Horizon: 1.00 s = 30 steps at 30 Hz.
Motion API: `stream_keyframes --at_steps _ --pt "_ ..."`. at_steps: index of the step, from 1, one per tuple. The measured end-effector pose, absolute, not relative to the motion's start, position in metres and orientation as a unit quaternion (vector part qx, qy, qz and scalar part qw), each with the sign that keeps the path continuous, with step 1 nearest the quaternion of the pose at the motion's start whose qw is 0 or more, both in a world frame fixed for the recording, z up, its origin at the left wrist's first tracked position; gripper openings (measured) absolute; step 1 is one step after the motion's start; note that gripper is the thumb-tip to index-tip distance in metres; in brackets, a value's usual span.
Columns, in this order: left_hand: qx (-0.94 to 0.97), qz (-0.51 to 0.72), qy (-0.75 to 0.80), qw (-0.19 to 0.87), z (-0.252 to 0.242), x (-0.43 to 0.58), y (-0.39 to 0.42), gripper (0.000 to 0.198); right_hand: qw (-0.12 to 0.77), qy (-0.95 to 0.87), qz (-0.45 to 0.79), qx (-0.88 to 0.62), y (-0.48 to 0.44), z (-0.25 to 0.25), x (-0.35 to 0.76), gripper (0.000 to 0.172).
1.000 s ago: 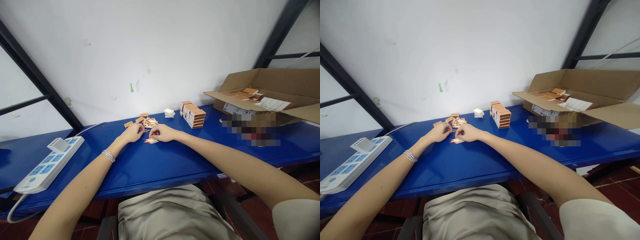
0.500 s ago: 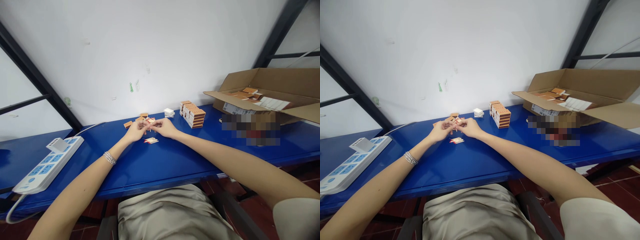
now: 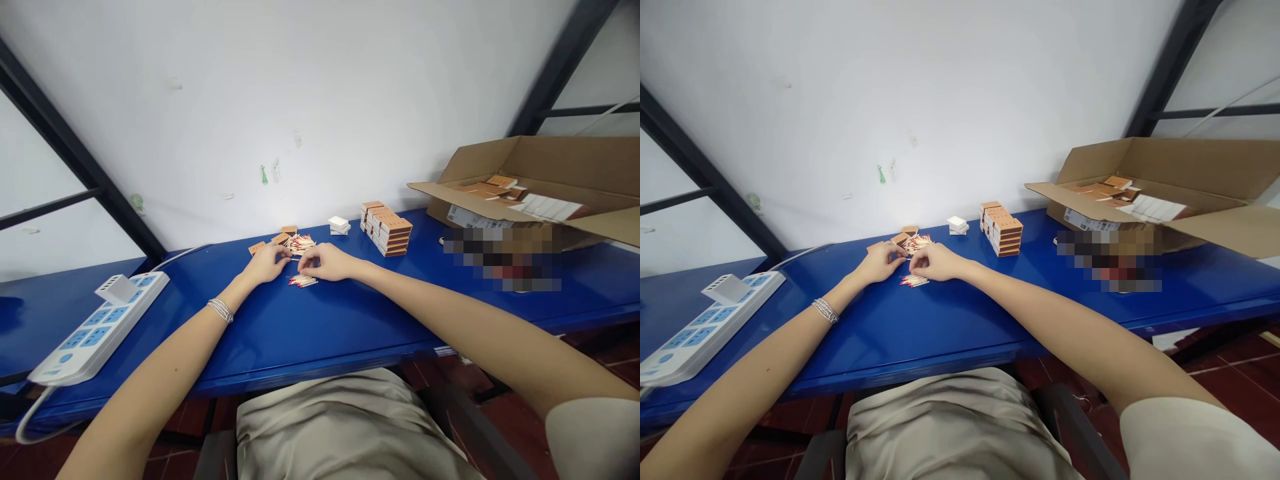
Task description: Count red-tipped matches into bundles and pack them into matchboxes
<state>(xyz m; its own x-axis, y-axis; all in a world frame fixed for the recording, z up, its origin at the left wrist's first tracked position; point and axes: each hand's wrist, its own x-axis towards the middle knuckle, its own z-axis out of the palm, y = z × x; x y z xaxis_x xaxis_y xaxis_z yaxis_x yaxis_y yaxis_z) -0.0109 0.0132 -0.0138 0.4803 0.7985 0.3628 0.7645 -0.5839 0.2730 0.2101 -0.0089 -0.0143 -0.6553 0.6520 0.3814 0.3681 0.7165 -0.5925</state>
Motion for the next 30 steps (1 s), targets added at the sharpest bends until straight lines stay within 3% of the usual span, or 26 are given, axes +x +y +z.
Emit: stream_keyframes --at_steps 6,13,20,30 --pt "0.865 0.224 0.445 0.053 -0.016 -0.009 0.014 0.012 0.315 -0.86 0.2 -0.349 -0.007 -0.013 0.212 0.015" --pt "0.801 0.301 0.486 0.177 -0.014 0.004 0.004 0.011 0.337 -0.822 0.193 -0.416 -0.002 -0.019 0.212 0.011" --pt "0.732 0.354 0.458 0.36 -0.004 0.021 -0.012 0.01 0.43 -0.747 0.283 -0.42 -0.007 -0.019 0.202 0.013" --pt "0.702 0.385 0.464 0.379 0.0 0.023 -0.017 0.022 0.451 -0.671 0.454 -0.375 -0.006 -0.021 0.199 0.009"
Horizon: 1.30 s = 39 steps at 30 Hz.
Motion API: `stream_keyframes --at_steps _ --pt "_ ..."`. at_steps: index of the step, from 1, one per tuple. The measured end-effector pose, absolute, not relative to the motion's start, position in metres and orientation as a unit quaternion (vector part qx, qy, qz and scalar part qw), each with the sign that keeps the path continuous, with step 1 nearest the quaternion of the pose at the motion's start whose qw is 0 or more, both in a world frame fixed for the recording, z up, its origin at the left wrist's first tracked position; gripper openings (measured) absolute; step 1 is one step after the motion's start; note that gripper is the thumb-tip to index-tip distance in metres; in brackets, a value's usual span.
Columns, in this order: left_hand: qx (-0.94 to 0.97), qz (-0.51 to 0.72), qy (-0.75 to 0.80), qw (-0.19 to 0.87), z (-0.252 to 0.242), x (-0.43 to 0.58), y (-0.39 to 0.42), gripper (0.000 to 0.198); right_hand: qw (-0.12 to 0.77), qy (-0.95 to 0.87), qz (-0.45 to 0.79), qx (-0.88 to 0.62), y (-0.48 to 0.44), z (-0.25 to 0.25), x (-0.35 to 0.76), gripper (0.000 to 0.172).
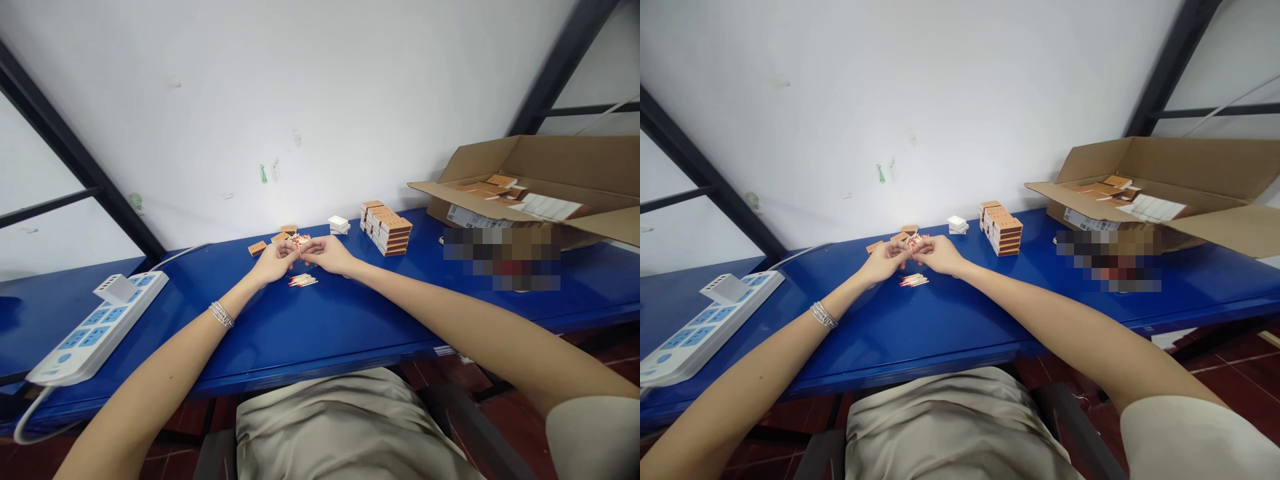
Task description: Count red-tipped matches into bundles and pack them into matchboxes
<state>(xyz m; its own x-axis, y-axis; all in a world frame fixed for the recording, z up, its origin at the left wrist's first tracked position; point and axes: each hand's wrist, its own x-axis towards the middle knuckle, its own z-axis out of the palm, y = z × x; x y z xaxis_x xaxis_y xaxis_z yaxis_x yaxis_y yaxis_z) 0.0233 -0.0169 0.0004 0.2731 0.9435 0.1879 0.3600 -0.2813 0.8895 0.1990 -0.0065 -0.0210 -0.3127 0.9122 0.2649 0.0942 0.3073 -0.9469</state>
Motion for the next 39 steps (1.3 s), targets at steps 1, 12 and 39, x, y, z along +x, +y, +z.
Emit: stream_keyframes --at_steps 1,12,39 --pt "0.7 0.385 0.464 0.383 0.0 0.023 -0.016 0.024 0.449 -0.67 0.454 -0.378 -0.007 -0.02 0.199 0.009" --pt "0.711 0.396 0.45 0.368 0.001 0.024 -0.018 0.029 0.44 -0.659 0.456 -0.406 -0.014 -0.013 0.199 0.006" --pt "0.746 0.354 0.502 0.258 0.0 -0.012 0.009 0.014 0.324 -0.822 0.28 -0.375 -0.01 -0.013 0.208 0.013"
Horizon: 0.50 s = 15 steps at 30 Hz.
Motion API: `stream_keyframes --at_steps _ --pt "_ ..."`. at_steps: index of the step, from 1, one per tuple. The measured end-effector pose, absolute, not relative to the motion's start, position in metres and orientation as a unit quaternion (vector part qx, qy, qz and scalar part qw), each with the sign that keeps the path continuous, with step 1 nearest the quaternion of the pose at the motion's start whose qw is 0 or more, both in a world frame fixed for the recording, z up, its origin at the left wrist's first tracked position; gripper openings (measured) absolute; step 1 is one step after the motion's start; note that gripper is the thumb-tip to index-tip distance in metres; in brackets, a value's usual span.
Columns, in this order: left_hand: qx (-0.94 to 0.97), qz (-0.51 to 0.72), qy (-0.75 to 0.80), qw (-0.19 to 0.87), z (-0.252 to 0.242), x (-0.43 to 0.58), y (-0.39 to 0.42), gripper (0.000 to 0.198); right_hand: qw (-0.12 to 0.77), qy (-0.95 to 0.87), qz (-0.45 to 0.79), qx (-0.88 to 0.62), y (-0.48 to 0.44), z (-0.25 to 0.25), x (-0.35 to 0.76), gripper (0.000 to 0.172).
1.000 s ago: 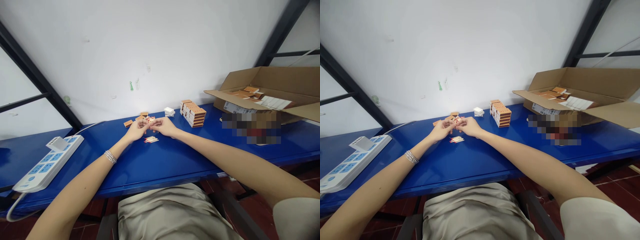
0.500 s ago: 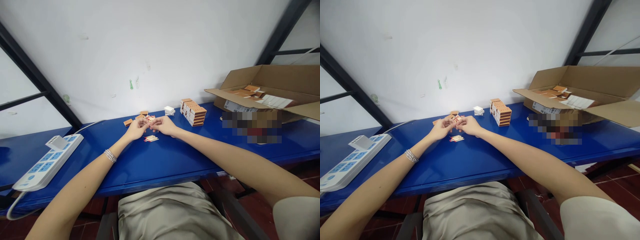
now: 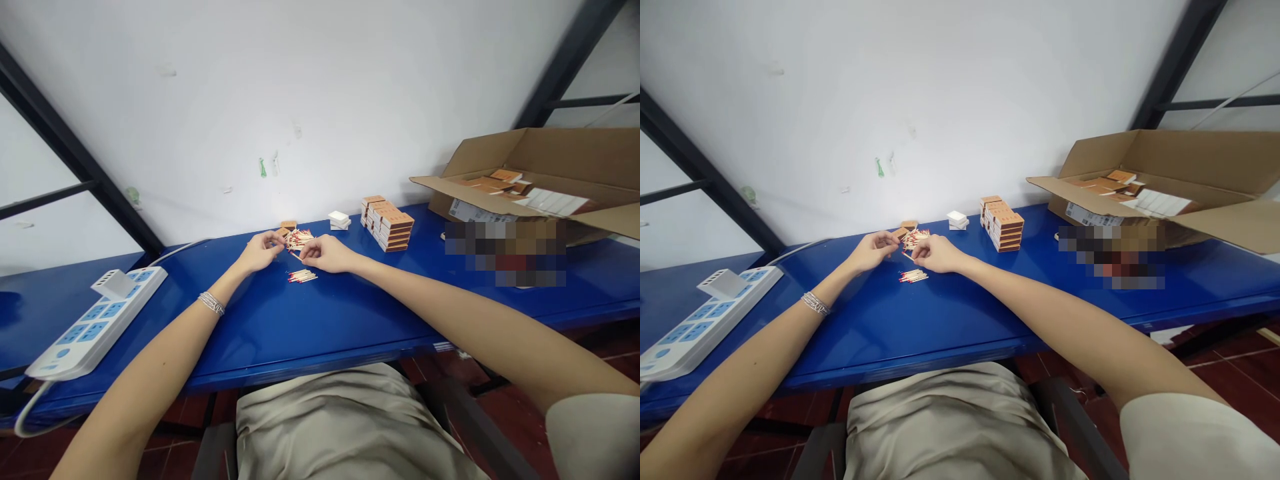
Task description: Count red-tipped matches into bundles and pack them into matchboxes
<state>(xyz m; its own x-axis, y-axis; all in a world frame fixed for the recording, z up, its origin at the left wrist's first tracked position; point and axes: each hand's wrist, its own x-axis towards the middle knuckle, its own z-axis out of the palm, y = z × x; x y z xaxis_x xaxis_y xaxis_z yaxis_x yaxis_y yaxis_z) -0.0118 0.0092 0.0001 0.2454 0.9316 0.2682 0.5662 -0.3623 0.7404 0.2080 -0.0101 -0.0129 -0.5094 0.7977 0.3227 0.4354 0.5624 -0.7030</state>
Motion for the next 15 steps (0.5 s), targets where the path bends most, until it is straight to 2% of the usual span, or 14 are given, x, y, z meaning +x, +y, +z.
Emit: stream_keyframes --at_steps 3,6,11,15 --pt "0.781 0.306 0.528 0.131 -0.006 -0.019 0.015 0.017 0.279 -0.854 0.273 -0.344 -0.01 -0.011 0.211 0.013" --pt "0.813 0.266 0.514 0.062 -0.011 -0.02 0.016 0.018 0.282 -0.855 0.235 -0.365 -0.003 -0.012 0.215 0.014" --pt "0.842 0.236 0.483 0.031 -0.014 -0.014 0.017 0.022 0.31 -0.821 0.145 -0.456 0.014 -0.02 0.224 0.018" --pt "0.848 0.225 0.48 0.027 -0.016 -0.01 0.02 0.018 0.32 -0.808 0.117 -0.48 0.019 -0.025 0.225 0.015"
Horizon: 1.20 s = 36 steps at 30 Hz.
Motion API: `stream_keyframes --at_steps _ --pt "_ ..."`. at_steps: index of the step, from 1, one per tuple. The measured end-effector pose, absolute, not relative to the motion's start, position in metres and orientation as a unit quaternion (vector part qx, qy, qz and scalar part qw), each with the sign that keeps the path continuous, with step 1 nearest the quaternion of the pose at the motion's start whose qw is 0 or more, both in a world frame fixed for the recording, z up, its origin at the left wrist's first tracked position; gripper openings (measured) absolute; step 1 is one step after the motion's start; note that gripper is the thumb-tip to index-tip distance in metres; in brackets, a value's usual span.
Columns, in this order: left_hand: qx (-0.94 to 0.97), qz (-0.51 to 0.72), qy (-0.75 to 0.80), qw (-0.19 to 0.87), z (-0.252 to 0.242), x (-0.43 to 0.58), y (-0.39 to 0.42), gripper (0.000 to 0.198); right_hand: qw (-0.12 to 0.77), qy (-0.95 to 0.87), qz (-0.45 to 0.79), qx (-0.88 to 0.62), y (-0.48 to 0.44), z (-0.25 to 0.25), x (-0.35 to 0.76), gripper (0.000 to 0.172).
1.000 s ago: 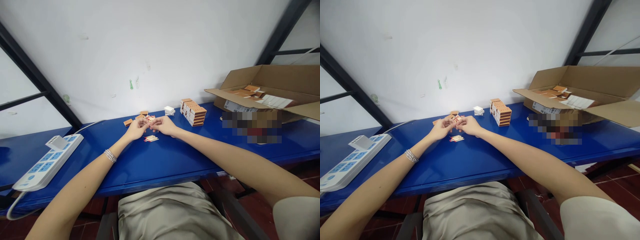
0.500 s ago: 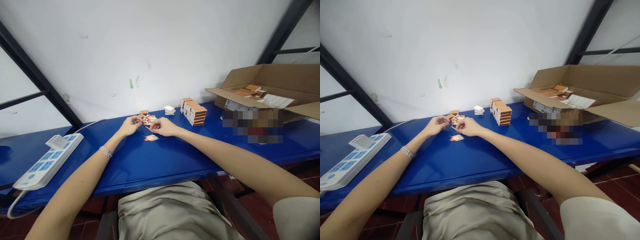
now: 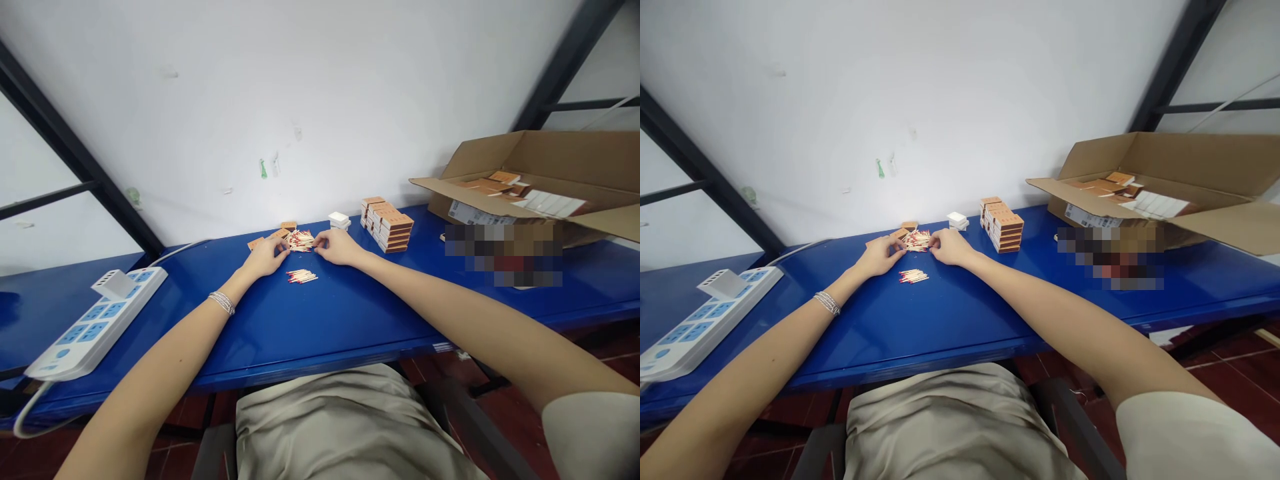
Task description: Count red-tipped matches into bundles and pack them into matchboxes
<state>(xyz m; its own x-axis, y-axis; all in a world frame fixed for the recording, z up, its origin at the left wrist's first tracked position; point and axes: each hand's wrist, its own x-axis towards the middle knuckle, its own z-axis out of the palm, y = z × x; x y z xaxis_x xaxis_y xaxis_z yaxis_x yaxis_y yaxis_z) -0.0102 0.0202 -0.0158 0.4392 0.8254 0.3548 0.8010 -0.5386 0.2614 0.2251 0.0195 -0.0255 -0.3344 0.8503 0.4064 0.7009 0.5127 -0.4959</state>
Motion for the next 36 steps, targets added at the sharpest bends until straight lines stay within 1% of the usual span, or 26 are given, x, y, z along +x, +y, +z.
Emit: stream_keyframes --at_steps 6,14,18,21,25,27,31,34,36 --pt "0.846 0.238 0.476 0.023 -0.013 -0.01 0.019 0.011 0.315 -0.822 0.107 -0.462 0.017 -0.029 0.219 0.01" --pt "0.83 0.282 0.48 0.019 -0.004 -0.005 0.005 0.013 0.379 -0.815 0.115 -0.424 0.004 -0.025 0.211 0.015" --pt "0.804 0.324 0.49 0.088 -0.004 0.005 -0.003 0.021 0.394 -0.786 0.18 -0.441 -0.004 -0.022 0.205 0.015" --pt "0.804 0.332 0.475 0.136 -0.006 0.013 -0.007 0.024 0.43 -0.756 0.244 -0.43 -0.004 -0.023 0.202 0.018" --pt "0.815 0.332 0.453 0.141 -0.007 0.017 -0.01 0.023 0.483 -0.721 0.32 -0.381 0.001 -0.025 0.202 0.023" --pt "0.826 0.325 0.445 0.12 -0.008 0.015 -0.009 0.021 0.492 -0.716 0.324 -0.374 0.001 -0.024 0.203 0.019" --pt "0.86 0.261 0.432 0.073 -0.01 0.007 -0.001 0.011 0.467 -0.756 0.269 -0.371 -0.003 -0.02 0.207 0.007" --pt "0.87 0.221 0.433 0.081 -0.012 0.0 0.005 0.01 0.422 -0.811 0.223 -0.337 -0.008 -0.018 0.208 0.009" --pt "0.871 0.21 0.437 0.081 -0.012 -0.003 0.007 0.008 0.373 -0.854 0.203 -0.302 -0.012 -0.017 0.207 0.01"
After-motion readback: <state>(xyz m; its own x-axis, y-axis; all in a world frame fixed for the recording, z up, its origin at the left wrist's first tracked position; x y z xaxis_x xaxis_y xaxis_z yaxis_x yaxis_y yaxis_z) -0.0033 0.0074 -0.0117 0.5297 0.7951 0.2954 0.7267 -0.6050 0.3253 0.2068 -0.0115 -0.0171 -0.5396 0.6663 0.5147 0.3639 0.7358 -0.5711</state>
